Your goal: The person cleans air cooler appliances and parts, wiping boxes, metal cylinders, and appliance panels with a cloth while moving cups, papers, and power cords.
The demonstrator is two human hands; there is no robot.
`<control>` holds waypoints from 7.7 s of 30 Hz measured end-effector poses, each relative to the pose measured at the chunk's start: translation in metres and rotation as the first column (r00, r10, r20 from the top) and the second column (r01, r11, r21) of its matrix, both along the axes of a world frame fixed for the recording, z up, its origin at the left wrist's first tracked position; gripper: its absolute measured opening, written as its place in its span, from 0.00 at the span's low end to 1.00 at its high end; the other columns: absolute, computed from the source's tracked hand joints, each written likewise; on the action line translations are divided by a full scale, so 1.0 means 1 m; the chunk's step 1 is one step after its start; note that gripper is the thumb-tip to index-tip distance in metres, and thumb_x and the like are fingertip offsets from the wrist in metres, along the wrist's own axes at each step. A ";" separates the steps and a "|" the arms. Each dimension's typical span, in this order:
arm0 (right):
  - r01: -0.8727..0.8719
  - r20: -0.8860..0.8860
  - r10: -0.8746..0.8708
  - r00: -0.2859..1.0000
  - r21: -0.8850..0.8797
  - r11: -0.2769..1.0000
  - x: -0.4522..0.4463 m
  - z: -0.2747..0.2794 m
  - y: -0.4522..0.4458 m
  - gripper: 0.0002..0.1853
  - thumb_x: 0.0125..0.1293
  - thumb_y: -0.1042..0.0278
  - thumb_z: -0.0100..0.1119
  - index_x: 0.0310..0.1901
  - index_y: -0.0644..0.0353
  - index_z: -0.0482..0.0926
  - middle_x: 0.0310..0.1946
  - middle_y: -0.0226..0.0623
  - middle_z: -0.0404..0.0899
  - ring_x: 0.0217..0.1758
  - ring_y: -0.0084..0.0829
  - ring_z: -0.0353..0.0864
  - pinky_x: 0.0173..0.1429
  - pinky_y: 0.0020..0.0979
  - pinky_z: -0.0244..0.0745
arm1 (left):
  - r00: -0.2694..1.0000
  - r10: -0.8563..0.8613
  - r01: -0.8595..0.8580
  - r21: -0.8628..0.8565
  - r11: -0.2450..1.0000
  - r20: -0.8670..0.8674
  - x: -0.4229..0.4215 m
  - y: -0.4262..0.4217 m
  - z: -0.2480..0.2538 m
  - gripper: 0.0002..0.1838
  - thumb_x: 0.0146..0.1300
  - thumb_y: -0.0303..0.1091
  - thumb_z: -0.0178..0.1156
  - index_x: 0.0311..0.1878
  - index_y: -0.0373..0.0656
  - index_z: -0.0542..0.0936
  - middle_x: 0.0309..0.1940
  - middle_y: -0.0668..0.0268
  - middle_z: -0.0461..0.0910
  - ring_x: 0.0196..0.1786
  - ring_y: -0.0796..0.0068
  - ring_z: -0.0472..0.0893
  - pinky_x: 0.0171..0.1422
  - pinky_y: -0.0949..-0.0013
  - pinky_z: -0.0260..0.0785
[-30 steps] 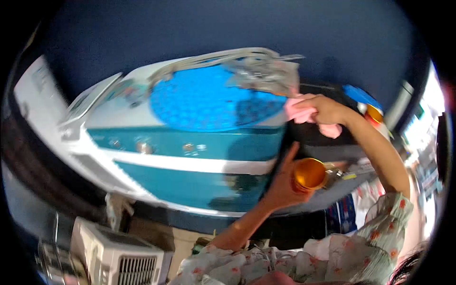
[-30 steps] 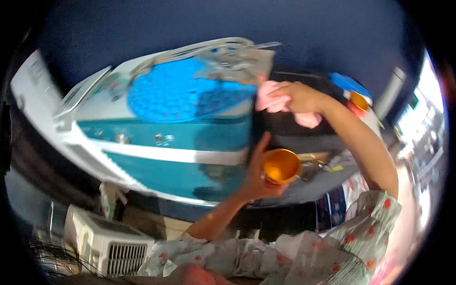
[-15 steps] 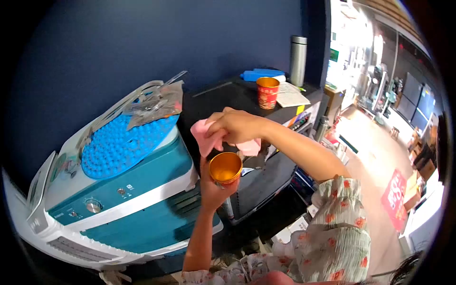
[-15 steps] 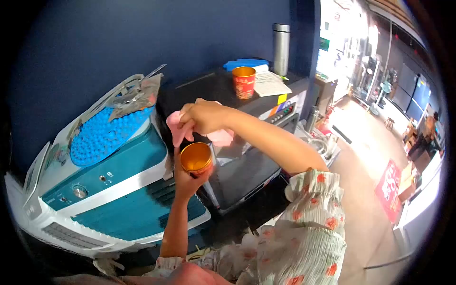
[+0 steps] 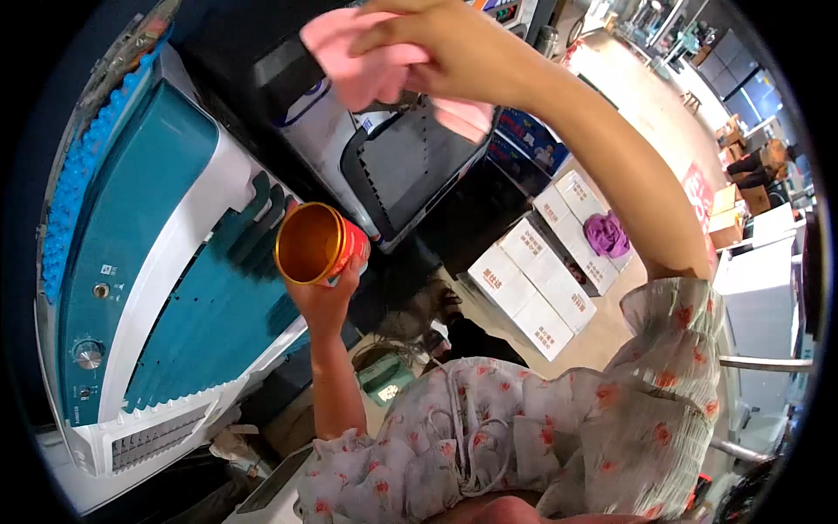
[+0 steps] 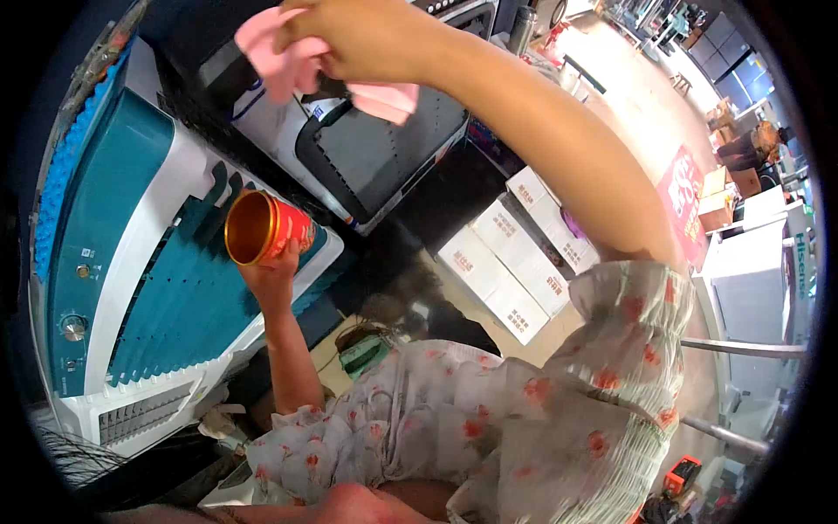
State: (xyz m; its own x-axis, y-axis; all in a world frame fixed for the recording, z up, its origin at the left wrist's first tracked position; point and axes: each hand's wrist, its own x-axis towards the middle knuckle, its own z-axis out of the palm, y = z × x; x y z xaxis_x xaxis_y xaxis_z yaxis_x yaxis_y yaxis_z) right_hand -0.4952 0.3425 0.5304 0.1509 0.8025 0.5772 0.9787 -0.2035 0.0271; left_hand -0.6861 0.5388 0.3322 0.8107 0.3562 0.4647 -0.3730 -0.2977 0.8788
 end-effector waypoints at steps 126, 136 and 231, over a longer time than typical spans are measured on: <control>0.069 -0.411 -0.429 0.804 -0.652 0.755 0.172 0.090 0.118 0.25 0.49 0.74 0.58 0.54 0.49 0.76 0.56 0.40 0.71 0.57 0.44 0.72 0.58 0.38 0.68 | 0.916 0.294 -0.346 0.165 0.924 0.274 0.200 0.009 0.226 0.29 0.49 0.31 0.69 0.54 0.37 0.66 0.45 0.60 0.77 0.48 0.72 0.77 0.54 0.69 0.68; 0.188 -0.366 -0.490 0.791 -0.617 0.765 0.187 0.077 0.117 0.20 0.62 0.44 0.53 0.43 0.50 0.82 0.38 0.40 0.81 0.38 0.35 0.79 0.42 0.38 0.73 | 0.900 0.335 -0.401 0.228 0.887 0.278 0.206 0.018 0.221 0.34 0.44 0.36 0.72 0.55 0.42 0.67 0.45 0.54 0.76 0.49 0.57 0.76 0.54 0.61 0.67; 0.272 -0.040 -0.392 0.919 -0.658 0.702 0.266 0.076 0.137 0.23 0.47 0.63 0.60 0.50 0.51 0.79 0.44 0.42 0.80 0.48 0.42 0.77 0.57 0.44 0.65 | 0.958 0.285 -0.218 0.705 0.675 0.024 0.186 -0.029 0.210 0.12 0.49 0.33 0.67 0.36 0.40 0.79 0.26 0.59 0.78 0.30 0.60 0.79 0.33 0.62 0.70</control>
